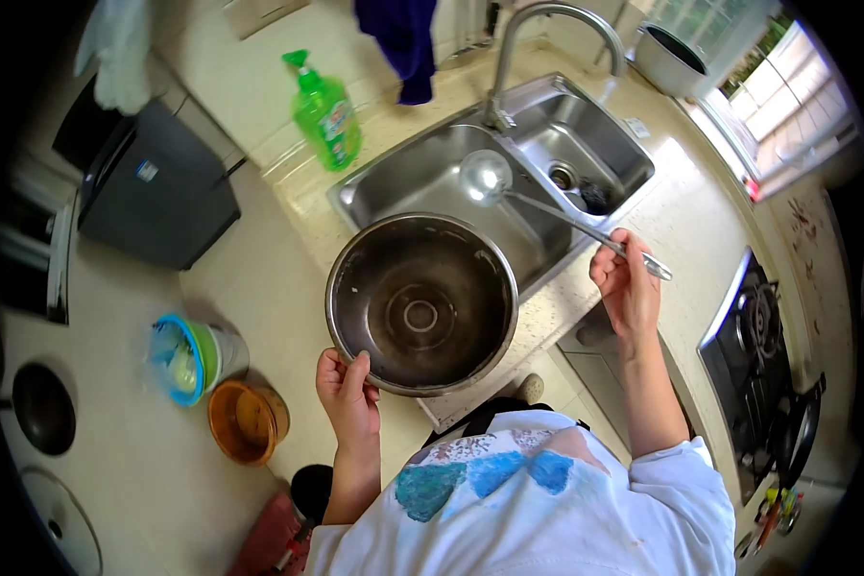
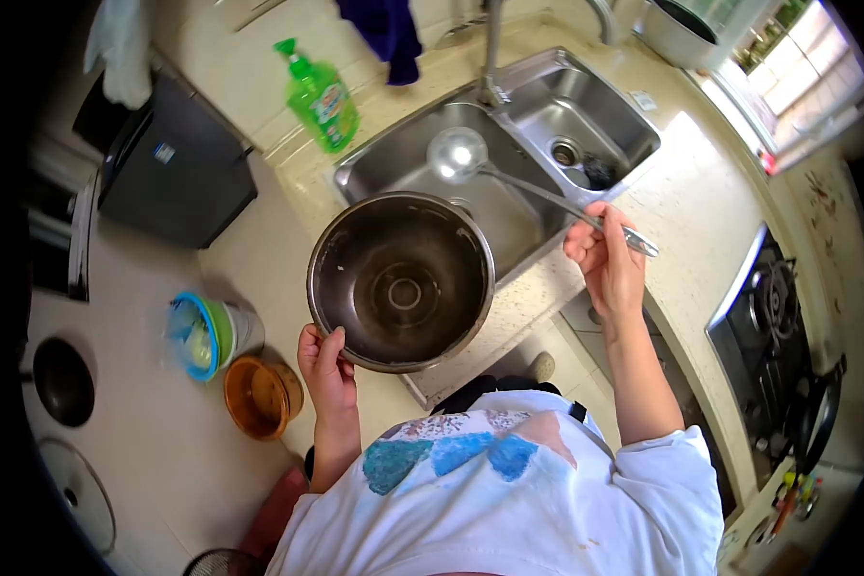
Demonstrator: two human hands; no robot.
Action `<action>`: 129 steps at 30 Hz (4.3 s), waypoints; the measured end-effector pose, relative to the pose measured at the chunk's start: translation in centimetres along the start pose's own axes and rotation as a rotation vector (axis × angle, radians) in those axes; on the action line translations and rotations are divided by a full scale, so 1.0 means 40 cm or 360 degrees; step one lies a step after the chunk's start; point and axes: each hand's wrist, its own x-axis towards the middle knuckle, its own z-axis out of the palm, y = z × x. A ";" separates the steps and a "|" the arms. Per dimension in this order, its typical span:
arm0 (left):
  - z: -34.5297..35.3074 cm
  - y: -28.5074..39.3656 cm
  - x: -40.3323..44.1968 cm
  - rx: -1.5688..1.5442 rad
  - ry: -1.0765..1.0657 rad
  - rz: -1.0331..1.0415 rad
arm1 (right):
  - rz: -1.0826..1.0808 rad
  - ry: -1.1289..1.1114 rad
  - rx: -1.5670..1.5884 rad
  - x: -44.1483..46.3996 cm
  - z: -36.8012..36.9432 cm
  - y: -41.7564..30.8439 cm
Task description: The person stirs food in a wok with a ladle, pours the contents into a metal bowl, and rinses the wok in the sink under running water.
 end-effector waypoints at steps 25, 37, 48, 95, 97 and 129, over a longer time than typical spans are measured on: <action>0.489 -0.256 -0.589 0.0387 -0.1183 -0.0357 | -0.0254 0.0637 -0.0487 -0.888 -0.448 -0.473; 0.550 -0.266 -0.678 0.0425 -0.1134 -0.0101 | -0.0363 0.0525 -0.1115 -0.933 -0.440 -0.461; 0.457 -0.163 -0.386 0.0172 -0.0738 0.0112 | -0.0339 0.0742 0.0196 -0.689 -0.338 -0.376; 0.323 -0.150 0.392 0.1811 -0.0506 0.2482 | 0.0230 0.0513 0.0034 -0.162 -0.068 -0.068; 0.318 -0.157 0.396 0.1840 -0.0544 0.2427 | 0.0220 0.0529 0.0027 -0.161 -0.070 -0.064; 0.673 -0.325 0.059 0.0046 -0.1141 -0.0408 | -0.0651 0.0482 -0.1624 -0.301 -0.232 -0.209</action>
